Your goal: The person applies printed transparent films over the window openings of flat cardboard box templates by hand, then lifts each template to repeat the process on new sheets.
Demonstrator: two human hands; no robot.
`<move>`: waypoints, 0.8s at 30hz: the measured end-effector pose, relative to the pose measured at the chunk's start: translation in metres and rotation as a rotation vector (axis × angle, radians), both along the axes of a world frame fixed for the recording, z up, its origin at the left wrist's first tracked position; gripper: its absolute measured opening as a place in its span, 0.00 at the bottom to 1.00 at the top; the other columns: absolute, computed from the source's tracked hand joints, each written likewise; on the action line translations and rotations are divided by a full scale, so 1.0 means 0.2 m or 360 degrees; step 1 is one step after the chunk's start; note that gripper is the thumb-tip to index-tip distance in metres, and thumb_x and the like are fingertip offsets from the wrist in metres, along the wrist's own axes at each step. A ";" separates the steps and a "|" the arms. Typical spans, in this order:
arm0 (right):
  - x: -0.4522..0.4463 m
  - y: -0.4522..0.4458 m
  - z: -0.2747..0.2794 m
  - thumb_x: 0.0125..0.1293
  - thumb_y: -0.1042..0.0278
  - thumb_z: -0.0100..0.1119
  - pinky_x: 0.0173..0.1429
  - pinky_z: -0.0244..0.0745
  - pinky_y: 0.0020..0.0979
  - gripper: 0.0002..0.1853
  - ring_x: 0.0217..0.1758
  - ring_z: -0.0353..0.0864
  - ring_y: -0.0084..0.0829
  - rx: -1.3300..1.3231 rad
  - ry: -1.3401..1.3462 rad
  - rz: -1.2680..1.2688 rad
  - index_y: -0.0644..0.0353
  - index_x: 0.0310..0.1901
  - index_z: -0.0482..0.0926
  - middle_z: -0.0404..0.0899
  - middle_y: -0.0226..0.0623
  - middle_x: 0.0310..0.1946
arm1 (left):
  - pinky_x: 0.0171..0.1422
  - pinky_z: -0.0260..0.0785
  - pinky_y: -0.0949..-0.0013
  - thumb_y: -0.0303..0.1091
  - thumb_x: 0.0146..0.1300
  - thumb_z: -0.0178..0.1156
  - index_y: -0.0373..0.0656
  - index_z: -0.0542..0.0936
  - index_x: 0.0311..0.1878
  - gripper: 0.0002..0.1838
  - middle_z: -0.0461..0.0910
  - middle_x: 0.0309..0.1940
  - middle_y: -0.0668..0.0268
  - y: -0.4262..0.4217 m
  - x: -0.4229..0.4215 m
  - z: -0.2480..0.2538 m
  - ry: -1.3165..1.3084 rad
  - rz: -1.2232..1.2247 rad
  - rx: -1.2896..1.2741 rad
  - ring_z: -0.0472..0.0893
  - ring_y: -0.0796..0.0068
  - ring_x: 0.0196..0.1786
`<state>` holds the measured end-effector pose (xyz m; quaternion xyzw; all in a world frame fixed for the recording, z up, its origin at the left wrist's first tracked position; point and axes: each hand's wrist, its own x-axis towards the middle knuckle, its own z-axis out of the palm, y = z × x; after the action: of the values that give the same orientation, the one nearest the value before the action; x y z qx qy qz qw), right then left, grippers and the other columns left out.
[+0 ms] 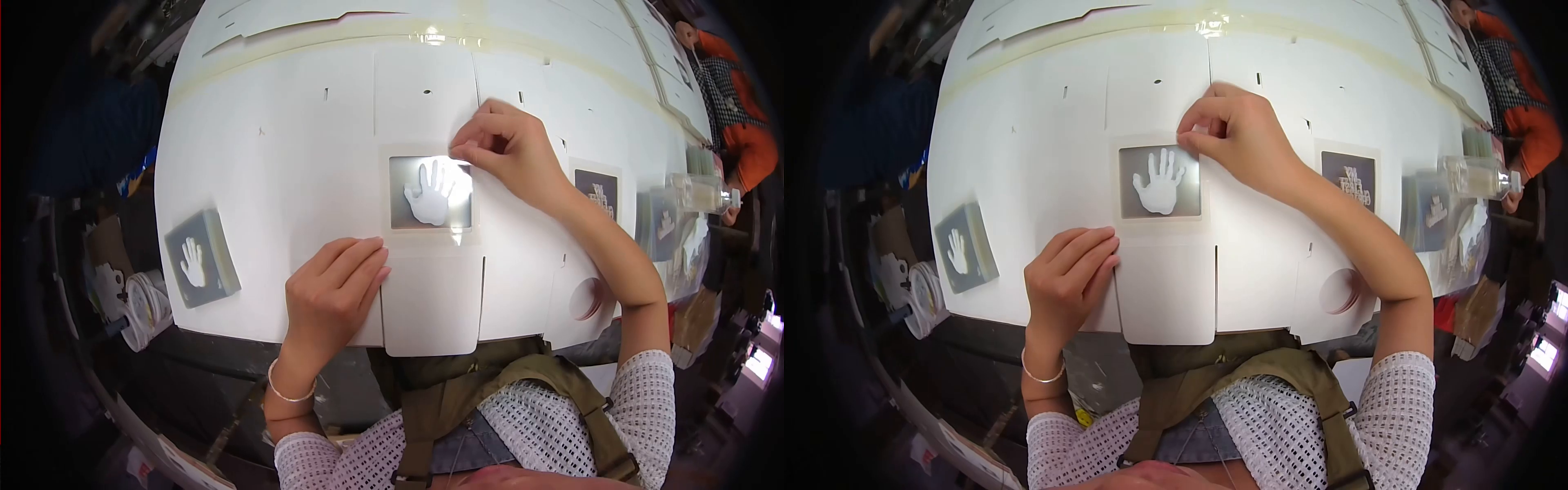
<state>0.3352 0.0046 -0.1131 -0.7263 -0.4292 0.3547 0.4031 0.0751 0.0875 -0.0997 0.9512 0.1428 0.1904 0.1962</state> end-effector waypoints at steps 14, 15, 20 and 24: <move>-0.33 -0.84 1.15 0.67 0.71 0.54 0.33 0.79 0.22 0.19 0.33 0.80 0.29 0.1529 -0.0501 0.0154 0.61 0.55 0.61 0.75 0.42 0.46 | 0.37 0.77 0.64 0.40 0.69 0.51 0.24 0.57 0.64 0.30 0.74 0.38 0.49 -0.06 -0.38 0.73 -0.1504 0.0444 0.0952 0.78 0.63 0.33; -0.35 -0.89 1.17 0.67 0.71 0.54 0.33 0.79 0.22 0.19 0.33 0.80 0.29 0.1553 -0.0527 0.0161 0.61 0.55 0.61 0.75 0.42 0.46 | 0.37 0.77 0.63 0.39 0.69 0.51 0.25 0.57 0.64 0.30 0.74 0.39 0.49 -0.08 -0.49 0.75 -0.1552 0.0430 0.0946 0.77 0.63 0.33; -0.44 -1.07 1.24 0.66 0.71 0.55 0.33 0.79 0.23 0.18 0.32 0.80 0.29 0.1619 -0.0621 0.0185 0.61 0.54 0.61 0.75 0.42 0.45 | 0.39 0.75 0.61 0.39 0.70 0.51 0.28 0.57 0.64 0.29 0.72 0.41 0.50 -0.12 -0.92 0.80 -0.1746 0.0361 0.0872 0.76 0.62 0.36; -0.43 -1.19 1.30 0.66 0.71 0.55 0.32 0.79 0.23 0.17 0.32 0.80 0.29 0.1648 -0.0716 0.0221 0.61 0.53 0.62 0.75 0.42 0.44 | 0.41 0.74 0.59 0.38 0.70 0.50 0.31 0.57 0.65 0.28 0.71 0.43 0.51 -0.12 -1.25 0.75 -0.1918 0.0312 0.0795 0.75 0.61 0.39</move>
<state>0.2498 -0.2344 0.1462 -0.4615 -0.6692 -0.0397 0.5810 -0.1756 0.0640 0.0501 0.6776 0.0454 0.7340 -0.0030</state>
